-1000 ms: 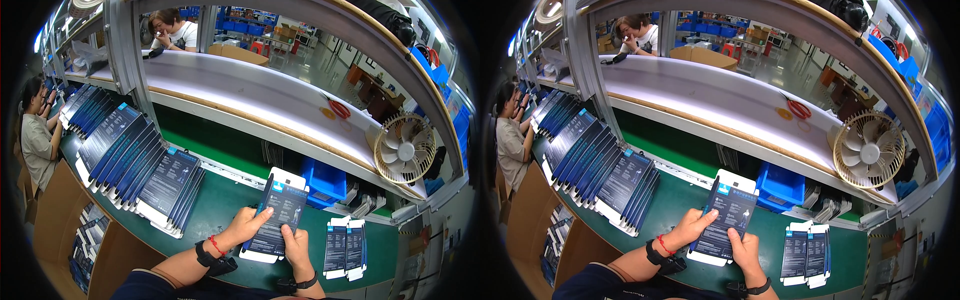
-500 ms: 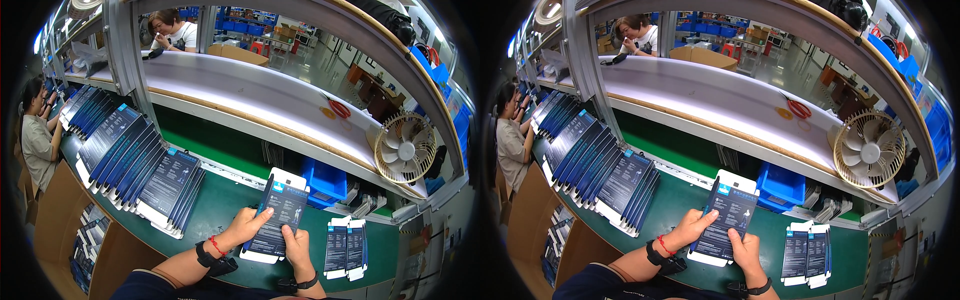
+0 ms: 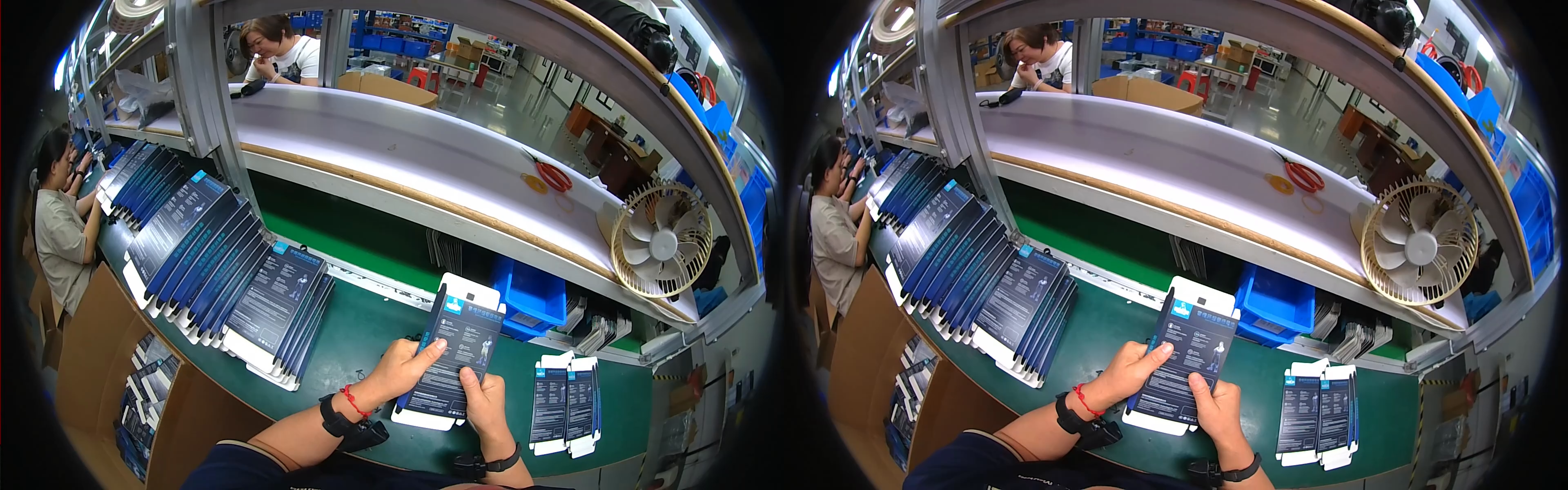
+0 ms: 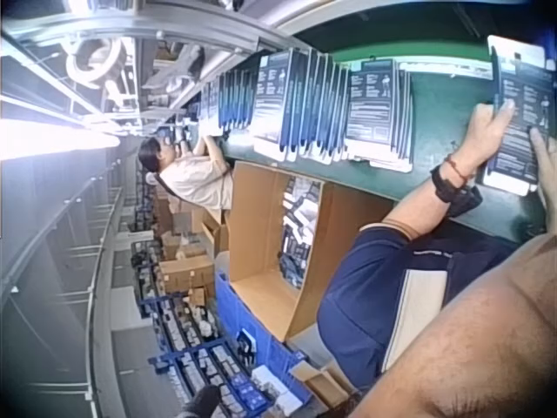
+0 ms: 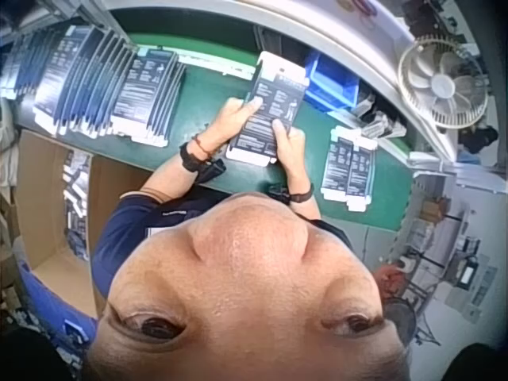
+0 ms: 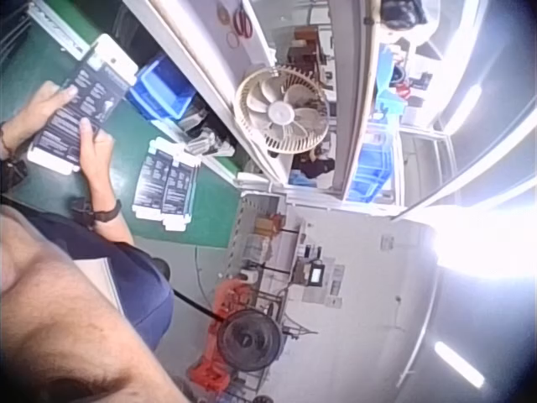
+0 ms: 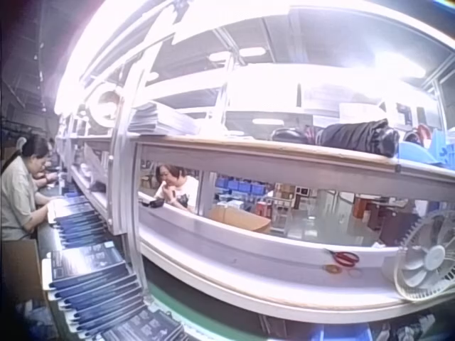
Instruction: Applying small ring-like accessories to product packaging boxes in an assembly line setting.
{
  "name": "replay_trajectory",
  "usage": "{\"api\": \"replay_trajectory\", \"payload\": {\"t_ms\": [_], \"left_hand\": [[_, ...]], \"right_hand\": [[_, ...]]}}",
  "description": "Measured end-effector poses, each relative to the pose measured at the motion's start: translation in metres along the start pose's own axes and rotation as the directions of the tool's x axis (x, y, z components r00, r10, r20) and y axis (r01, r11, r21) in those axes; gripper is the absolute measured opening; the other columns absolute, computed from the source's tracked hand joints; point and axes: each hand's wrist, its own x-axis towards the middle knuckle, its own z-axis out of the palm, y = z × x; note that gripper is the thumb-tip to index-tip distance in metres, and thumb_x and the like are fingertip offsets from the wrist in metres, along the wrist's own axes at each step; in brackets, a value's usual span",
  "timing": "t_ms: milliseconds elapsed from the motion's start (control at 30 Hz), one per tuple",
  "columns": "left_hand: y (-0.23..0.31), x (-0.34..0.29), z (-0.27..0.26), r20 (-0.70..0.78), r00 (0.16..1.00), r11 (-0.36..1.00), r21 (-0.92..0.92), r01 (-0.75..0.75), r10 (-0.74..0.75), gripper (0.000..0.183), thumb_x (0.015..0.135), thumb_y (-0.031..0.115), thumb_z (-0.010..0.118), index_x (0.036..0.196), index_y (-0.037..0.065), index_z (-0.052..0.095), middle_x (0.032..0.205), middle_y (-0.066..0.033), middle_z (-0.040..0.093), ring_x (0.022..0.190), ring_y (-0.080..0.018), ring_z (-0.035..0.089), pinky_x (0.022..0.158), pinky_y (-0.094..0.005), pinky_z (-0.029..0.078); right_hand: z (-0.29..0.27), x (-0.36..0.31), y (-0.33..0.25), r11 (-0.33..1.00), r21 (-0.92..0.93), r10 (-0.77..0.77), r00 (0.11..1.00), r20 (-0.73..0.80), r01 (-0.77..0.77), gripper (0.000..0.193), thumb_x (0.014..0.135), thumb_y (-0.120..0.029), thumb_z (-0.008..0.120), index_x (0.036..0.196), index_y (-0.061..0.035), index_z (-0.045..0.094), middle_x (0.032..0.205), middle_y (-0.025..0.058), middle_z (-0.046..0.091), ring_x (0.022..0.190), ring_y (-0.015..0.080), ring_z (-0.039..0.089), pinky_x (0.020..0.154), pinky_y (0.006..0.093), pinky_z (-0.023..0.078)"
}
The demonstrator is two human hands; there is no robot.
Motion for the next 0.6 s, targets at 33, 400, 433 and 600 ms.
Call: {"api": "replay_trajectory", "payload": {"t_ms": [33,400,433,600], "left_hand": [[-0.0001,0.0003,-0.0001,0.004,1.000,1.000,0.009,-0.003,0.003,0.052,0.100,0.041,0.049,0.084,-0.005,0.070,0.070,-0.0113,0.069,0.065,-0.0156,0.066,0.061,-0.0294,0.051],[-0.0021,0.0007,-0.0007,0.003,1.000,1.000,0.020,0.004,-0.004,0.053,0.100,0.041,0.049,0.083,-0.004,0.070,0.068,-0.0106,0.069,0.064,-0.0155,0.065,0.061,-0.0298,0.051],[-0.0027,0.0008,-0.0008,0.004,1.000,1.000,0.025,0.004,-0.004,0.053,0.100,0.041,0.049,0.083,-0.004,0.070,0.068,-0.0106,0.068,0.064,-0.0154,0.065,0.061,-0.0298,0.051],[-0.0016,0.0004,-0.0001,0.005,1.000,1.000,0.003,0.015,-0.015,0.053,0.100,0.041,0.049,0.083,-0.005,0.070,0.069,-0.0104,0.069,0.065,-0.0147,0.065,0.061,-0.0292,0.050]], "right_hand": [[-0.0004,0.0001,0.0002,1.000,0.003,0.001,1.000,0.002,-0.001,0.037,0.096,-0.032,0.061,0.091,0.0038,0.072,0.081,0.0052,0.071,0.075,0.0097,0.062,0.066,0.0275,0.050],[0.0001,0.0000,-0.0012,1.000,0.002,-0.004,1.000,0.003,0.004,0.036,0.096,-0.031,0.061,0.092,0.0038,0.072,0.082,0.0048,0.070,0.075,0.0092,0.061,0.067,0.0271,0.050],[-0.0002,0.0001,-0.0011,1.000,-0.002,-0.003,1.000,0.003,0.003,0.036,0.096,-0.030,0.062,0.091,0.0038,0.072,0.082,0.0048,0.070,0.075,0.0092,0.061,0.067,0.0271,0.050],[-0.0004,0.0002,-0.0012,1.000,-0.015,-0.001,1.000,-0.002,0.001,0.036,0.096,-0.031,0.061,0.091,0.0037,0.072,0.081,0.0050,0.070,0.075,0.0095,0.061,0.067,0.0275,0.050]]}}
